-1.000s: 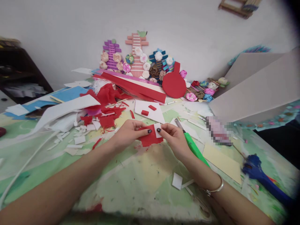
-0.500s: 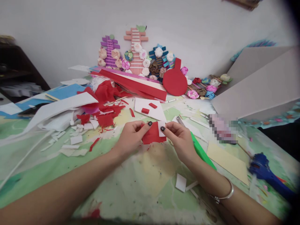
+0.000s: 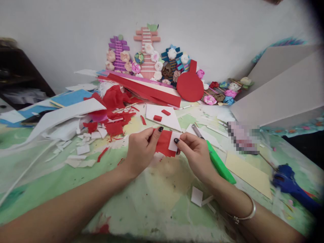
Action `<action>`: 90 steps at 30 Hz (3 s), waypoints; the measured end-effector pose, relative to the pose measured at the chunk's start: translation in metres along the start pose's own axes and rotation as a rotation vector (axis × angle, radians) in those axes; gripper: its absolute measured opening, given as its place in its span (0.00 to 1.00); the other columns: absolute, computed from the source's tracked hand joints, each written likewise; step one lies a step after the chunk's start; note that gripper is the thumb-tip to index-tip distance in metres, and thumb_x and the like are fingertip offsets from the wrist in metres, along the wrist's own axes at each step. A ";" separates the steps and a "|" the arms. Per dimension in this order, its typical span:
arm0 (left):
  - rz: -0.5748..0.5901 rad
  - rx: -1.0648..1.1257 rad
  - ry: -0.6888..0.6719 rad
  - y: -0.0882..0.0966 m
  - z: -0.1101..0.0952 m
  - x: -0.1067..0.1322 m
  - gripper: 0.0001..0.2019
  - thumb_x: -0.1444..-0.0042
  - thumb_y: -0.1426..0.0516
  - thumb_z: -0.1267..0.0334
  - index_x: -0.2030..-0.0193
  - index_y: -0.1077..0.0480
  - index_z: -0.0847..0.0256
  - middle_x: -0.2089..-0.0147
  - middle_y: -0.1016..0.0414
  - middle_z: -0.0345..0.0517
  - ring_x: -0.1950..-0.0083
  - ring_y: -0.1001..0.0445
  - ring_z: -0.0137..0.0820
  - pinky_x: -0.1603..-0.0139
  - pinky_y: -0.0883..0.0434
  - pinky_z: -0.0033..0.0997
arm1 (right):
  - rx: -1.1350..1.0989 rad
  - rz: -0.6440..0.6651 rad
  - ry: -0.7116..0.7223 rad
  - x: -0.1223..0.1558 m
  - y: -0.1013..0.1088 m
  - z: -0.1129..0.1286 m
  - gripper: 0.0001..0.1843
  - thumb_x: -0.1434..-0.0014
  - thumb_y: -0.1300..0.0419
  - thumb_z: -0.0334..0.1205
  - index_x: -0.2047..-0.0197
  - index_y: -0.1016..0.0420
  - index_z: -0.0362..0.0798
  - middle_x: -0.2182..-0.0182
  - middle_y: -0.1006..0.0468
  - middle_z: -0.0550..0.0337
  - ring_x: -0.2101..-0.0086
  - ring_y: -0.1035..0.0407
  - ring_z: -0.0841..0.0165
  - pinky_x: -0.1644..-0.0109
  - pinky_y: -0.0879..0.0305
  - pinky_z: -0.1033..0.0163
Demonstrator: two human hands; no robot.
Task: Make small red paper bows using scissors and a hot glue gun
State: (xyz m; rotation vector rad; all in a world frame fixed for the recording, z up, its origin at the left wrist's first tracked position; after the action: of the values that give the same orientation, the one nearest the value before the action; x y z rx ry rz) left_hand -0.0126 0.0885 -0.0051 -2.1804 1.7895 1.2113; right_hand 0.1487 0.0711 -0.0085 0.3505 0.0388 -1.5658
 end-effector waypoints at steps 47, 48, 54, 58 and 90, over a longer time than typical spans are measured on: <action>0.016 -0.210 -0.959 0.006 -0.028 0.016 0.17 0.40 0.44 0.66 0.79 0.41 0.61 0.81 0.37 0.39 0.77 0.42 0.27 0.76 0.44 0.30 | 0.540 -0.161 0.625 0.023 -0.010 0.026 0.11 0.44 0.43 0.32 0.76 0.39 0.48 0.83 0.33 0.66 0.81 0.40 0.77 0.76 0.43 0.70; 0.022 -0.207 -0.959 0.006 -0.029 0.016 0.18 0.39 0.44 0.66 0.80 0.42 0.61 0.81 0.37 0.38 0.77 0.43 0.27 0.76 0.45 0.31 | 0.548 -0.156 0.617 0.023 -0.010 0.026 0.11 0.43 0.43 0.32 0.76 0.39 0.48 0.82 0.32 0.66 0.81 0.40 0.76 0.76 0.42 0.70; 0.068 -0.170 -0.951 0.004 -0.029 0.018 0.19 0.39 0.45 0.65 0.80 0.45 0.60 0.81 0.41 0.36 0.77 0.43 0.26 0.76 0.47 0.31 | 0.558 -0.122 0.612 0.026 -0.012 0.024 0.10 0.42 0.45 0.34 0.74 0.39 0.50 0.81 0.31 0.64 0.80 0.38 0.74 0.75 0.42 0.68; 0.103 -0.150 -0.937 0.004 -0.029 0.018 0.19 0.38 0.45 0.65 0.80 0.44 0.60 0.81 0.41 0.37 0.77 0.44 0.26 0.76 0.46 0.31 | 0.537 -0.099 0.594 0.027 -0.012 0.023 0.11 0.43 0.44 0.34 0.74 0.41 0.49 0.82 0.34 0.65 0.80 0.41 0.75 0.76 0.45 0.69; 0.134 0.327 0.009 0.016 -0.009 -0.010 0.14 0.37 0.48 0.61 0.74 0.34 0.62 0.81 0.37 0.36 0.81 0.39 0.23 0.82 0.41 0.22 | -0.286 0.160 -0.019 0.008 -0.011 -0.003 0.04 0.47 0.41 0.34 0.67 0.24 0.47 0.71 0.22 0.62 0.71 0.30 0.71 0.63 0.32 0.65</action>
State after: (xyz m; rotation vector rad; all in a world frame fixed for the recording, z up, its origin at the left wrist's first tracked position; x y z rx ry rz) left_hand -0.0217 0.0865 0.0136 -1.9139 2.0002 0.8547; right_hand 0.1387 0.0648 -0.0150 0.1101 0.2130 -1.3824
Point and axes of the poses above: each hand's wrist, its own x-axis away from the middle knuckle, its own y-axis out of the back of the hand, z = x × y, the point moved 3 cm from there along -x, towards the middle knuckle
